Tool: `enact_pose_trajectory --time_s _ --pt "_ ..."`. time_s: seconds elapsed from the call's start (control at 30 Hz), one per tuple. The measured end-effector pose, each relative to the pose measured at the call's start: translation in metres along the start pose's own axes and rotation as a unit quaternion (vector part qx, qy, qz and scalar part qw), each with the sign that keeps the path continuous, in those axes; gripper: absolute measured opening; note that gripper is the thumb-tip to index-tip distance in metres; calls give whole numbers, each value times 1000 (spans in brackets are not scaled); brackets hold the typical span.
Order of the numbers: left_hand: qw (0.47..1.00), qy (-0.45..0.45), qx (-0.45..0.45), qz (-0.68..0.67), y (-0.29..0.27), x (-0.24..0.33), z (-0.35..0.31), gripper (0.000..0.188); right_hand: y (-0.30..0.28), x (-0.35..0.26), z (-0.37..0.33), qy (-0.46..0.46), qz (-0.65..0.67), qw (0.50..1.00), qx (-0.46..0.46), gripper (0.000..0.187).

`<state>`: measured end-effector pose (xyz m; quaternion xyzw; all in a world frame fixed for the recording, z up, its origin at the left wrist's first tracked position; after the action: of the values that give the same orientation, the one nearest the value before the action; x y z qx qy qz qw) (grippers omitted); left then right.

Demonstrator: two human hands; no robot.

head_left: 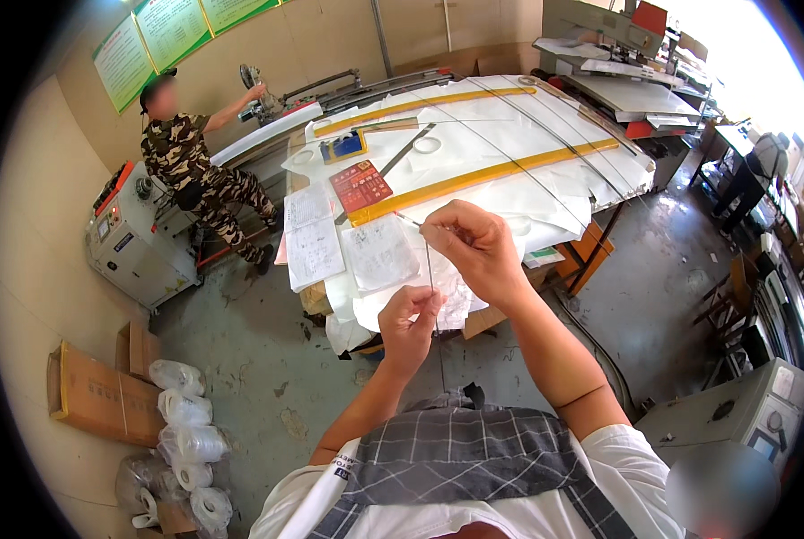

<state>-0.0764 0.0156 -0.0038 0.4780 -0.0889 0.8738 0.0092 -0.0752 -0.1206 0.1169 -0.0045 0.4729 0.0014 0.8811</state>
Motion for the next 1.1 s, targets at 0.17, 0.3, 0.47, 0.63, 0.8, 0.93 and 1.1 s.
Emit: enact_pose_trajectory --time_s 0.17,0.3,0.47,0.63,0.8,0.93,1.1 --pt "999 -12 -39 3 0 -3 0 8 -1 19 -2 2 168 986 -2 7" --pt "996 -23 -83 -12 0 -8 -1 10 -6 19 -7 146 282 948 21 6" --pt "992 -67 -30 -99 15 -15 -6 15 0 20 -17 -69 -58 993 73 2" --pt "991 -88 3 -105 22 -4 -10 11 -8 25 -25 -98 -111 987 60 5" --pt "987 -113 -73 -84 20 -9 -14 17 -15 30 -28 -57 -66 993 80 5" --pt "980 -108 -115 -122 18 -27 -16 16 -17 37 -30 -36 -24 996 80 5" --pt "966 -127 -42 -220 27 -13 -16 9 -13 40 -34 -36 -25 997 63 7"
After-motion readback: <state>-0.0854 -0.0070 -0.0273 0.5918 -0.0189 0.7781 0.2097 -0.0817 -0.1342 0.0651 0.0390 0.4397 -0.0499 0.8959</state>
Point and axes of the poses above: each hand's wrist, its own z-axis towards the middle knuckle, its own y-axis out of the palm, x = y × z, the point moved 1 cm from there along z, towards the middle knuckle, and after that the axes turned 8 degrees about z, right-handed, at the moved point
